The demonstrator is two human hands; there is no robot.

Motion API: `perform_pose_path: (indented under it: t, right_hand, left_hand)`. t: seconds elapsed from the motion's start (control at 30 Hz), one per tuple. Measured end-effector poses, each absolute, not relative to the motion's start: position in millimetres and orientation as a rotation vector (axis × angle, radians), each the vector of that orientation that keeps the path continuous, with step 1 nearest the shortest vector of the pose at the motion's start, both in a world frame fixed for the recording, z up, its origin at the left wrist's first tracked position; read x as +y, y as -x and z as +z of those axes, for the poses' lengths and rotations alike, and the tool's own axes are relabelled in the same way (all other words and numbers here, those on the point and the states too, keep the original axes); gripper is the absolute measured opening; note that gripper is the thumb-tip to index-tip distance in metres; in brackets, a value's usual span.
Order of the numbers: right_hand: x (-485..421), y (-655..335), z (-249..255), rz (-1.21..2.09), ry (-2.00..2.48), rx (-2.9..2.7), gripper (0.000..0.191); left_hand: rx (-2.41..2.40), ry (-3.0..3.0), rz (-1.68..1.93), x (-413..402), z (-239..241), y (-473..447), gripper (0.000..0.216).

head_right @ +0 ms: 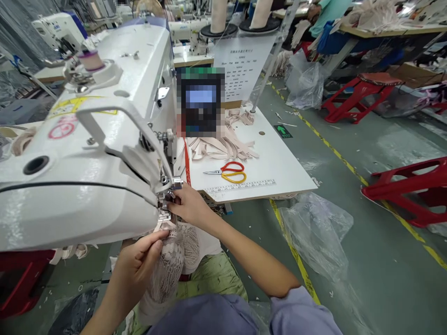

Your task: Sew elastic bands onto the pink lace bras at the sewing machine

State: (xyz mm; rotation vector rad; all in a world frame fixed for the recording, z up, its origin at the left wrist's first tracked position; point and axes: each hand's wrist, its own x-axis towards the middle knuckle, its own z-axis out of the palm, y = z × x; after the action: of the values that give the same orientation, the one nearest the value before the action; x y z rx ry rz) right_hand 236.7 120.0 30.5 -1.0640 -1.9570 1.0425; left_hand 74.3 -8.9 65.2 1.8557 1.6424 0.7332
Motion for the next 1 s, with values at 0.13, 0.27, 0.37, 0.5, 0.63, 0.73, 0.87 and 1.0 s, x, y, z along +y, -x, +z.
perform_pose_path:
  t: [0.13,0.27,0.37,0.5,0.63,0.73,0.87,1.0]
  right_hand:
    - [119,-234,32,1.066,1.046,-1.937,0.008]
    - [117,-232,35,1.082,1.073,-1.881,0.006]
    - [117,-230,35,1.056,1.061,-1.881,0.006]
    - [117,-230,35,1.003,1.043,-1.902,0.005]
    - [117,-232,34,0.975,1.076,-1.916,0.004]
    - [117,-233,31,0.961,1.041,-1.9,0.008]
    - [117,-234,27,0.96,0.994,-1.882,0.007]
    - [119,-234,24,0.938,0.979,-1.873,0.008]
  left_hand:
    - [1.662,-2.015,0.715,-11,62,-70,0.031]
    - [1.672,-2.132,0.671,-14,59,-65,0.032]
    - [1.704,-2.193,0.641,-16,58,-62,0.032]
    - [1.681,-2.257,0.654,-17,57,-63,0.029]
    - [1.664,-2.332,0.654,-16,55,-67,0.027]
    - [1.66,-2.387,0.633,-14,54,-69,0.028]
    - [1.69,-2.441,0.585,-13,53,-70,0.031]
    - [1.704,-2.456,0.581,-13,52,-71,0.033]
